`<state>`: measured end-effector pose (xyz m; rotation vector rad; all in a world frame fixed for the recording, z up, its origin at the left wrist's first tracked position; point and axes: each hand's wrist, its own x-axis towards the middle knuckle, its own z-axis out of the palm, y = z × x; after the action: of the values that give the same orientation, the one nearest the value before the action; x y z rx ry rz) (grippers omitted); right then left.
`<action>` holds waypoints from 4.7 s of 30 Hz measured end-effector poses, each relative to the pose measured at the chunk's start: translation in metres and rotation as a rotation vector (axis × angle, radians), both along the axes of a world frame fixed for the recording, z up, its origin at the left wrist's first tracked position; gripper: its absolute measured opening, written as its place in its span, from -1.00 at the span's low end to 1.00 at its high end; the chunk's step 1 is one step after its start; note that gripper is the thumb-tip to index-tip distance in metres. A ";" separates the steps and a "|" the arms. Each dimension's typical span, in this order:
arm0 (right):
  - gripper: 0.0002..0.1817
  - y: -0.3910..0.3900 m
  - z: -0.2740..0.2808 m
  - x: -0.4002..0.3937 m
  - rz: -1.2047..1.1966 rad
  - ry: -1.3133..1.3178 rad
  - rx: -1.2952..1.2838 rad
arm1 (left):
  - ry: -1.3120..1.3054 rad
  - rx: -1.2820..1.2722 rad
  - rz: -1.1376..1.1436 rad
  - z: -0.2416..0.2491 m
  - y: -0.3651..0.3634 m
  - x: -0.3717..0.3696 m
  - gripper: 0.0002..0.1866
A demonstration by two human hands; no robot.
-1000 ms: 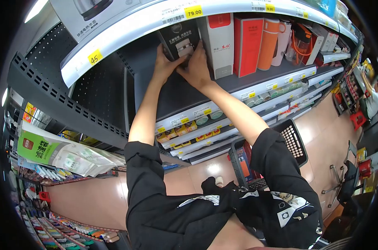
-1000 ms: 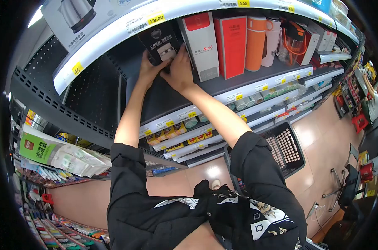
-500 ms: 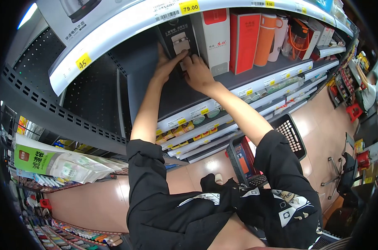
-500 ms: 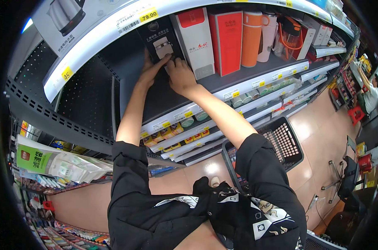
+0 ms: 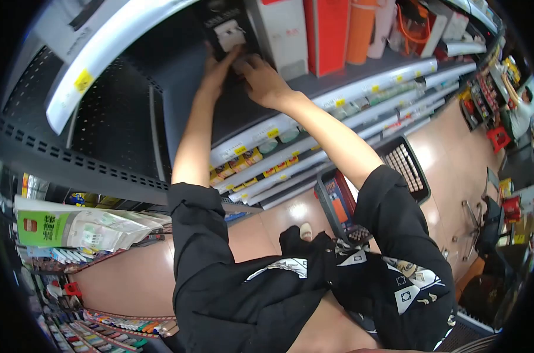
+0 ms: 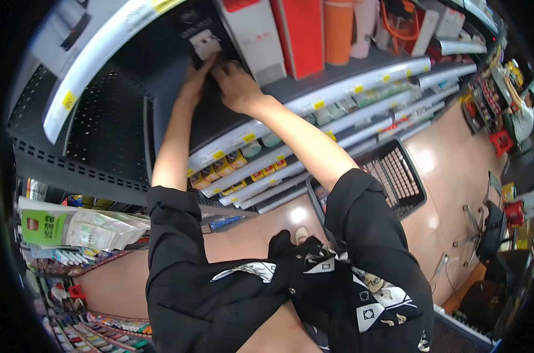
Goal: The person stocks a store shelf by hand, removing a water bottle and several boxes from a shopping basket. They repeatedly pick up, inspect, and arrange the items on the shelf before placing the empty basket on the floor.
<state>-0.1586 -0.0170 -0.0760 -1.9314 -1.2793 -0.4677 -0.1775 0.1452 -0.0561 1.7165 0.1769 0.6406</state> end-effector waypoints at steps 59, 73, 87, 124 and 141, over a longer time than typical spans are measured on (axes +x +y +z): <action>0.20 -0.481 -0.248 -0.088 -0.786 0.788 0.050 | 0.493 -0.362 -0.357 -0.286 -0.503 -0.047 0.06; 0.10 -0.254 -0.099 -0.087 -0.059 0.156 0.548 | -0.313 0.229 -0.094 -0.058 -0.285 -0.141 0.18; 0.12 -0.033 -0.006 -0.056 -0.044 -0.125 0.732 | -0.290 0.423 -0.014 0.014 -0.084 -0.097 0.18; 0.19 -0.030 -0.010 -0.052 -0.179 0.148 0.202 | -0.377 0.285 -0.020 0.019 -0.063 -0.041 -0.01; -0.37 -0.184 -0.042 -0.045 -0.115 0.027 0.425 | -0.619 0.488 0.311 0.001 -0.134 -0.115 -0.28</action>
<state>-0.2036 -0.2008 -0.1180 -1.6477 -0.9615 -0.7074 -0.2928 0.0116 -0.0556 1.8717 -0.1696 1.5090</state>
